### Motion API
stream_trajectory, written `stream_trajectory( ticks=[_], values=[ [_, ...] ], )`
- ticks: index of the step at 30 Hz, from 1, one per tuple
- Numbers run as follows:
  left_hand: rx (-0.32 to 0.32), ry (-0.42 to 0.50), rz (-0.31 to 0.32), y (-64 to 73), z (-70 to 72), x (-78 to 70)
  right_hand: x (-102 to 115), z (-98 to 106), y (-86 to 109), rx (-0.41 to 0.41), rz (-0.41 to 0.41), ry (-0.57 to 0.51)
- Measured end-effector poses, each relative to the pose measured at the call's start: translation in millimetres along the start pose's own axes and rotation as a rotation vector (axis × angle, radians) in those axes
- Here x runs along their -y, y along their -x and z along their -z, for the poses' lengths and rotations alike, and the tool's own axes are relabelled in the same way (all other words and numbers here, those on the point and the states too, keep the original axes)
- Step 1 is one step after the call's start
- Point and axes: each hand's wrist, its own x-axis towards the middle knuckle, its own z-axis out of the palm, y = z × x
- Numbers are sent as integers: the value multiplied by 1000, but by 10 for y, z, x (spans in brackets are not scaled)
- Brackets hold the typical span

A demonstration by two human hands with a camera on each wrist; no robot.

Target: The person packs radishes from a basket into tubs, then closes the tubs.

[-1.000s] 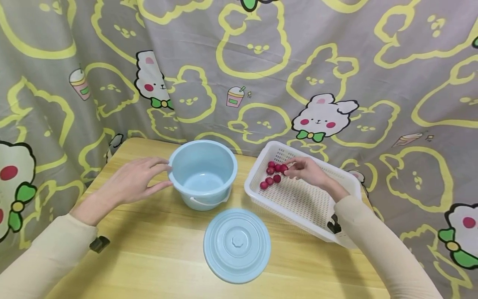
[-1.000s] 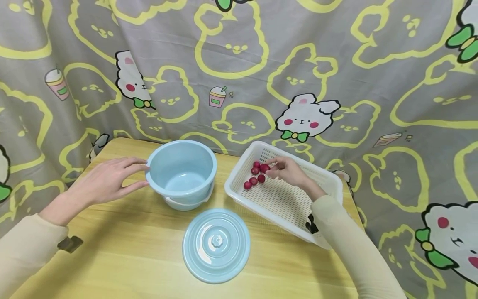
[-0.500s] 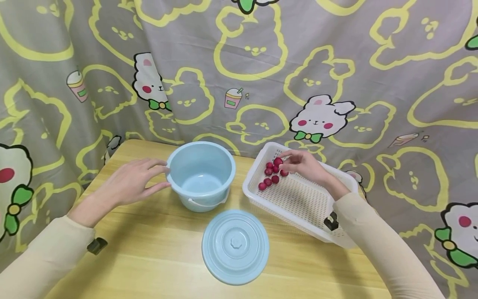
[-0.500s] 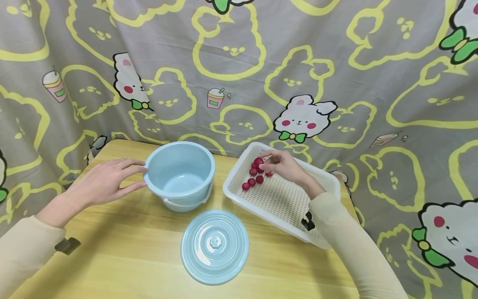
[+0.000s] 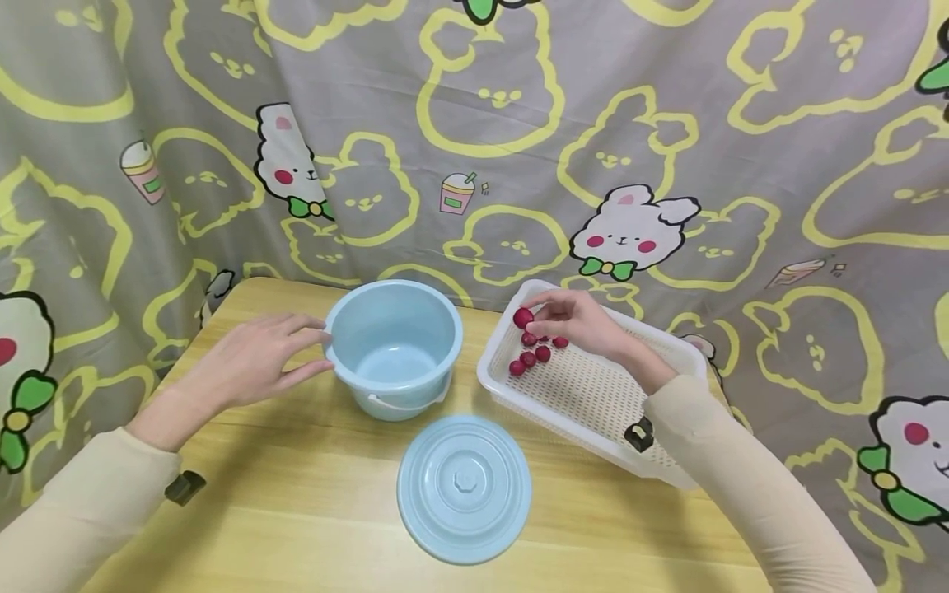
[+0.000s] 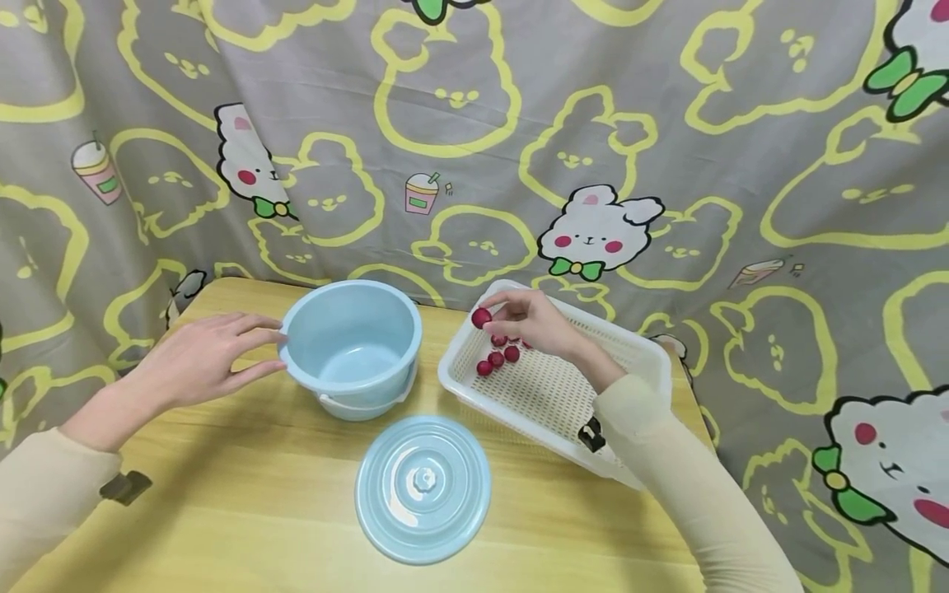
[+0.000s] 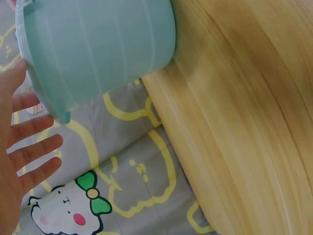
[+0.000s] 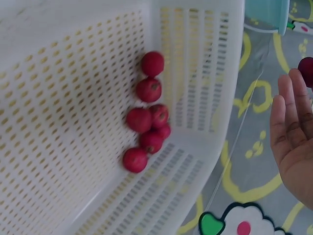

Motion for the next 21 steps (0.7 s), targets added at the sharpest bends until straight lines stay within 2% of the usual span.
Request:
stream_trajectory(
  ticks=[11,21],
  values=[
    [3,-8,1,5,5,-10,280,-288,-87,59,58,-20],
    [-12,-4,-9,-2,-2,-17,507,-512,-265,94,136,-25]
  ],
)
